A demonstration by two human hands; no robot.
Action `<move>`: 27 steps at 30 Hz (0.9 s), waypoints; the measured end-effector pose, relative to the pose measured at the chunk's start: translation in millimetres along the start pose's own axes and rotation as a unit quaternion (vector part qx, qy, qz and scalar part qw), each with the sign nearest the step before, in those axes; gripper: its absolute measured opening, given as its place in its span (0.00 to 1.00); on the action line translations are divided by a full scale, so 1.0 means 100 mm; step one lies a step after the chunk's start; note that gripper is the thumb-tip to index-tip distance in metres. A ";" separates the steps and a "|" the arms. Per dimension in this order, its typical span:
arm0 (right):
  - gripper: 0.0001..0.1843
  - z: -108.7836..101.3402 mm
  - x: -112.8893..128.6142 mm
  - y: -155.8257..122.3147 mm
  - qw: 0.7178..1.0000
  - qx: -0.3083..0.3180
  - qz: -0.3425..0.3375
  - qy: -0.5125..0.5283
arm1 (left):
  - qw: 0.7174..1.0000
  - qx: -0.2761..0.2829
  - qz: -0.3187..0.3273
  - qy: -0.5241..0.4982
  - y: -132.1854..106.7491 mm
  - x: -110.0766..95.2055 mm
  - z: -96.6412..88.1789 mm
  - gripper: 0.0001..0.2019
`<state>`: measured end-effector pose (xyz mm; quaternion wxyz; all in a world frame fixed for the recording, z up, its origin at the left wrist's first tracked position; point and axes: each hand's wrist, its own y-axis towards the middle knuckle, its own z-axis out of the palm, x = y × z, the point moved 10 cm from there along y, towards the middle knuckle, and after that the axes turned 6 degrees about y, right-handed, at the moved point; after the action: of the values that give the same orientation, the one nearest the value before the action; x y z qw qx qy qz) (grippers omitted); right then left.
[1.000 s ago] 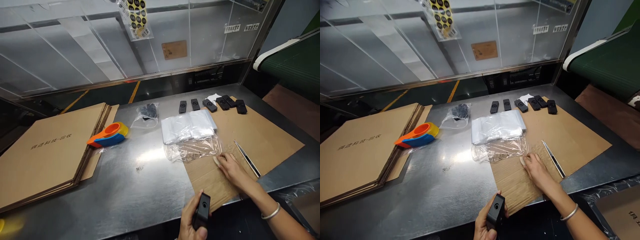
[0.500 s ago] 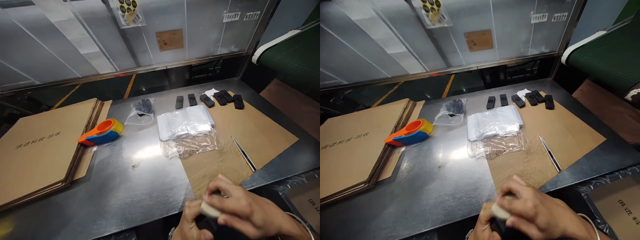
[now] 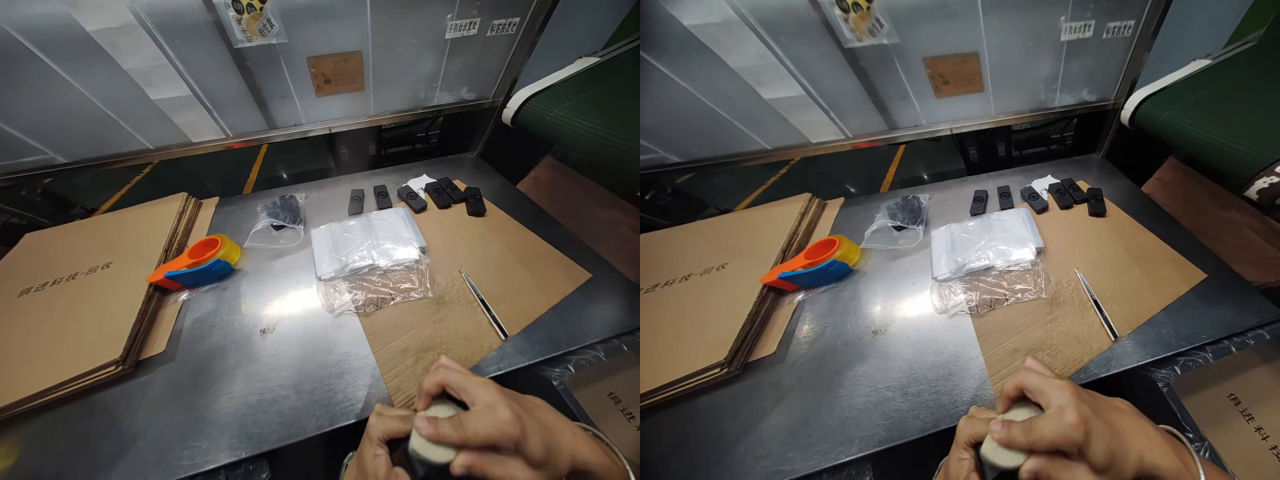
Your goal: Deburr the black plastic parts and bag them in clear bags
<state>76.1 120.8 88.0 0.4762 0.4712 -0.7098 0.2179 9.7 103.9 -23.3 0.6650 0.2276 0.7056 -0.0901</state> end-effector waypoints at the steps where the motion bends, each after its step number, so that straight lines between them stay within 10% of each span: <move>1: 0.21 -0.02 -0.02 0.00 1.000 -0.007 0.009 0.002 | 1.000 0.005 -0.004 -0.010 0.01 -0.02 -0.01 0.37; 9: 0.20 -0.01 0.02 0.09 0.999 0.032 0.017 0.012 | 0.998 -0.067 -0.006 -0.006 -0.04 -0.05 -0.16 0.27; 19: 0.15 -0.55 -1.39 -0.45 0.916 -0.258 0.201 -0.232 | 0.993 -0.056 0.051 -0.085 0.03 -0.03 -0.19 0.34; 23: 0.18 -0.49 -1.12 -0.39 0.901 -0.301 0.190 -0.247 | 0.982 -0.171 0.033 0.067 -0.02 -0.04 -0.40 0.29; 27: 0.21 -0.13 -0.61 -0.14 0.956 -0.244 0.134 -0.095 | 0.949 -0.237 0.004 0.210 -0.06 -0.10 -0.44 0.27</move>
<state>100.7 152.2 37.7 0.4737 0.2593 -0.8399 0.0540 -32.5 116.0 -9.8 0.5370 0.0799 0.8293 0.1323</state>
